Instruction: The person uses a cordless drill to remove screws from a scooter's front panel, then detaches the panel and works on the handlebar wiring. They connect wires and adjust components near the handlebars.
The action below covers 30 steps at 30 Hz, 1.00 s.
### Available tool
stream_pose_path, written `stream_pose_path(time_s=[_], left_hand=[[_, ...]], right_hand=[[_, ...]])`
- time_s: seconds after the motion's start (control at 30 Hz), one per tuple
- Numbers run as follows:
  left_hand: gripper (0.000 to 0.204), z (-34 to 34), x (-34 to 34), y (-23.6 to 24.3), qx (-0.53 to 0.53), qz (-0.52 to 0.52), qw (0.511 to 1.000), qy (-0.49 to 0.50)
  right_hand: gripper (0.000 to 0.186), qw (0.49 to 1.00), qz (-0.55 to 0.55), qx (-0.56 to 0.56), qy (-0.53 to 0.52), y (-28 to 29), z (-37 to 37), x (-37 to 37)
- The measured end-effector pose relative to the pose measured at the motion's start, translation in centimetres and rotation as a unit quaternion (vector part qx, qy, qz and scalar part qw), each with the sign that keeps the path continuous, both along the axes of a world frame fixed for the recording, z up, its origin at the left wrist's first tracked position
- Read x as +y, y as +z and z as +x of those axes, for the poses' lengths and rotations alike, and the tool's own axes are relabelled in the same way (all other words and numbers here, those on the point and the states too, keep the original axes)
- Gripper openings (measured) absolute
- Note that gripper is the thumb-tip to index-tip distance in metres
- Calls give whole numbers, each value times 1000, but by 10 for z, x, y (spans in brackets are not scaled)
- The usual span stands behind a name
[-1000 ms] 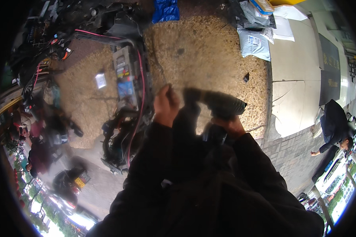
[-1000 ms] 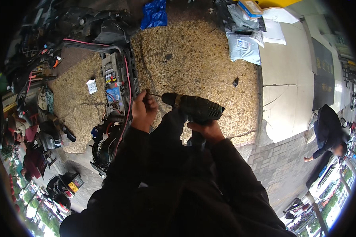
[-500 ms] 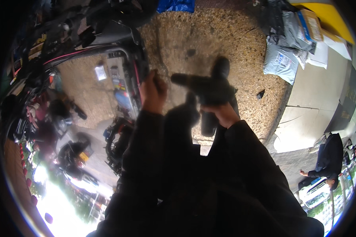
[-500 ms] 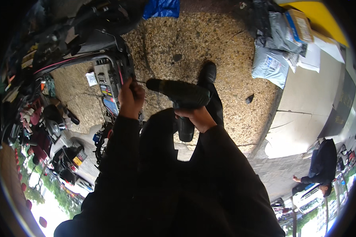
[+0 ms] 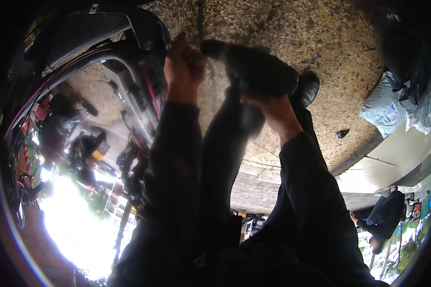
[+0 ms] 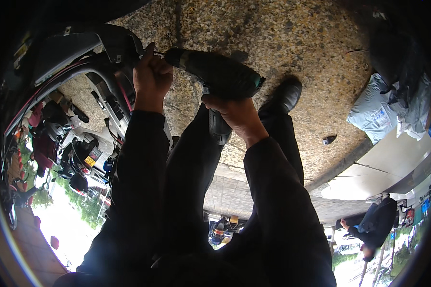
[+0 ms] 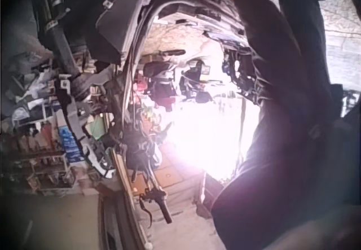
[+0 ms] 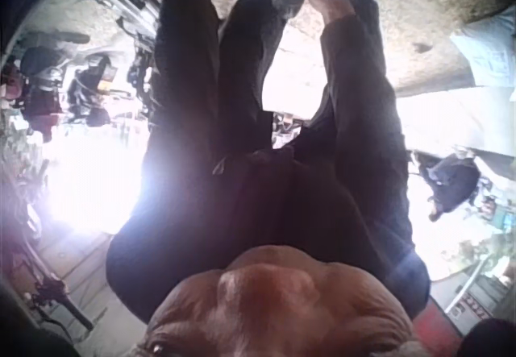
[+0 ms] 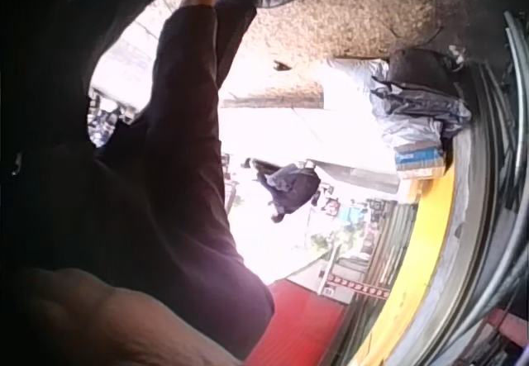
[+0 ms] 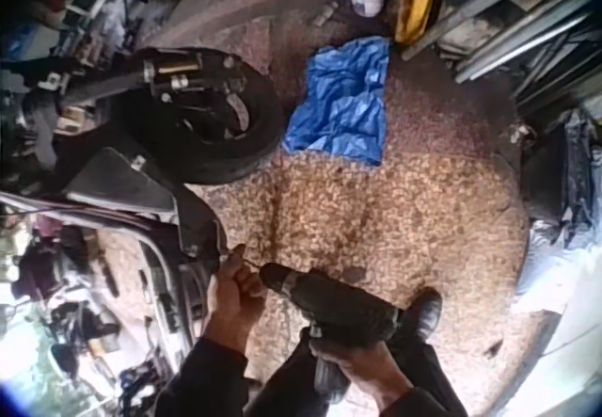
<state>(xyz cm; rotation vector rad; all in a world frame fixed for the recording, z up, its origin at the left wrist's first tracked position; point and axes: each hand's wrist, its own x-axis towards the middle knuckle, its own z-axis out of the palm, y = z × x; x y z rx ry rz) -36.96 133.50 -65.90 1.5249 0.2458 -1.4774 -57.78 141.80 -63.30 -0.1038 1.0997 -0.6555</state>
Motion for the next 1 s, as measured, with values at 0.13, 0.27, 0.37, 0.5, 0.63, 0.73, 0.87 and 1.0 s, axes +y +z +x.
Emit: stream_pose_path(time_s=[0.13,0.27,0.37,0.5,0.63,0.73,0.87,1.0], left_hand=[[26,5,-6,-14,-13,28,999,24],[22,16,-8,-21,27,-1,999,21],[43,21,-10,-24,5,19,999,34],[42,21,-15,-22,-15,38,998,43],[37,19,-16,-21,-90,96,990,47],[8,28,-1,-20,-181,90,979,-24],[31,39,8,-47,-539,47,813,-215],[37,57,9,-62,-575,56,766,-281]], right_hand=[[17,1000,-6,-2,7,-15,9,-5],[18,1000,18,-10,19,-18,14,-13],[19,999,24,-4,47,-19,16,-17],[19,998,15,4,56,-19,21,-24],[20,998,16,-26,60,-19,22,-29],[22,996,30,-65,55,-21,21,-32],[26,991,55,-57,110,-28,19,-35],[33,989,47,-63,127,-34,21,-33]])
